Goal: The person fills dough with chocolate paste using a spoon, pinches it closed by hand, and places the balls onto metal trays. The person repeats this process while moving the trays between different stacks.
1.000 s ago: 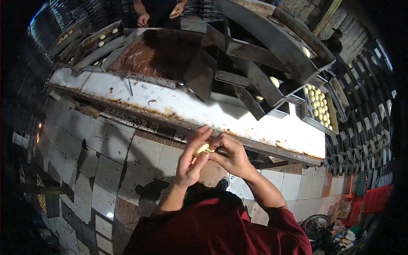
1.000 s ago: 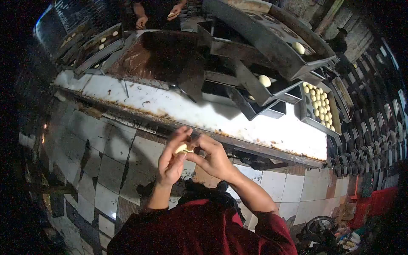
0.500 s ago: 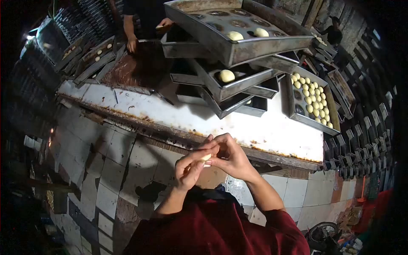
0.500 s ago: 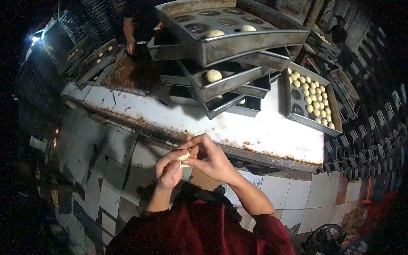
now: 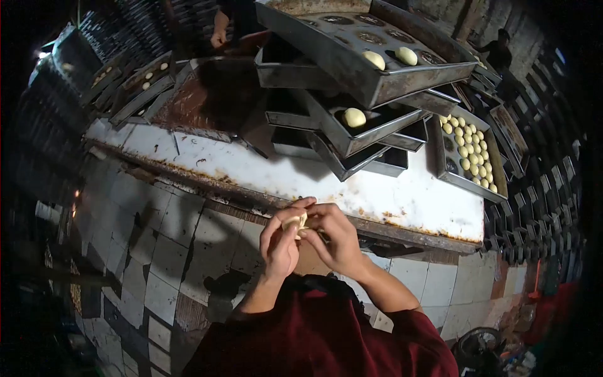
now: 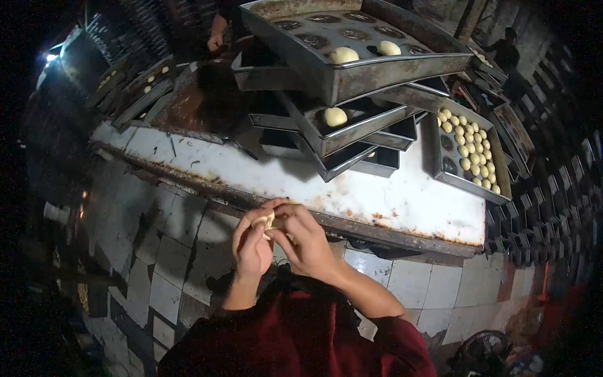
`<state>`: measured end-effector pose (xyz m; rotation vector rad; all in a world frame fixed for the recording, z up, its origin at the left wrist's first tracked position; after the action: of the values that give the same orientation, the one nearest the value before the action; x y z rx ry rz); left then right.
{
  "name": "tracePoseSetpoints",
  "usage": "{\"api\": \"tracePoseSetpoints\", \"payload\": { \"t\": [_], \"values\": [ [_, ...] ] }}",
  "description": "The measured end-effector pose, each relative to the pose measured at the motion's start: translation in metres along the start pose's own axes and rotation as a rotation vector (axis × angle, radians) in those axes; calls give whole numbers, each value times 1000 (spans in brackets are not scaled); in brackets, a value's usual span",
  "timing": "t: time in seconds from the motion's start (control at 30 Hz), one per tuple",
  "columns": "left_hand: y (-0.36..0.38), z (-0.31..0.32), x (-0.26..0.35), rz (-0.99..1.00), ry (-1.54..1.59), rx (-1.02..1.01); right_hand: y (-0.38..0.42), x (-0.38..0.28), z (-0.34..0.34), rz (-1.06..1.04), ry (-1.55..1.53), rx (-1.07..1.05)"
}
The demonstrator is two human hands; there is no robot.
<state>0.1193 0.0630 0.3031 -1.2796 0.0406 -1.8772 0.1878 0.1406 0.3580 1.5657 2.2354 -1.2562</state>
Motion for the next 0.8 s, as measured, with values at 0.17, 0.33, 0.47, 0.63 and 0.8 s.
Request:
{"api": "tracePoseSetpoints", "payload": {
  "t": [0.17,0.33,0.47,0.63,0.8],
  "values": [
    [-18,-20,56,93,-547,-352,-34,25,34,309,-532,-61],
    [-25,-80,29,-46,199,110,-56,-9,57,235,-1,94],
    [-15,-89,-1,-198,275,151,-55,9,58,244,16,86],
    [-25,-60,29,-45,-268,-180,-33,45,53,590,-579,152],
    [-24,-64,-11,-239,167,226,-33,14,40,365,63,30]
  ]
}}
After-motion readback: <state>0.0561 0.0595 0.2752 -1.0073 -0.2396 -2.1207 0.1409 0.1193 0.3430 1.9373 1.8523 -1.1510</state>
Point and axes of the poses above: each hand's wrist, its own y-axis away from the middle knuckle, its own z-axis out of the palm, x = y × z, the point moved 8 cm from there along -y, towards the middle knuckle, and after that the axes turned 15 degrees about -x, right-handed, at the moved point
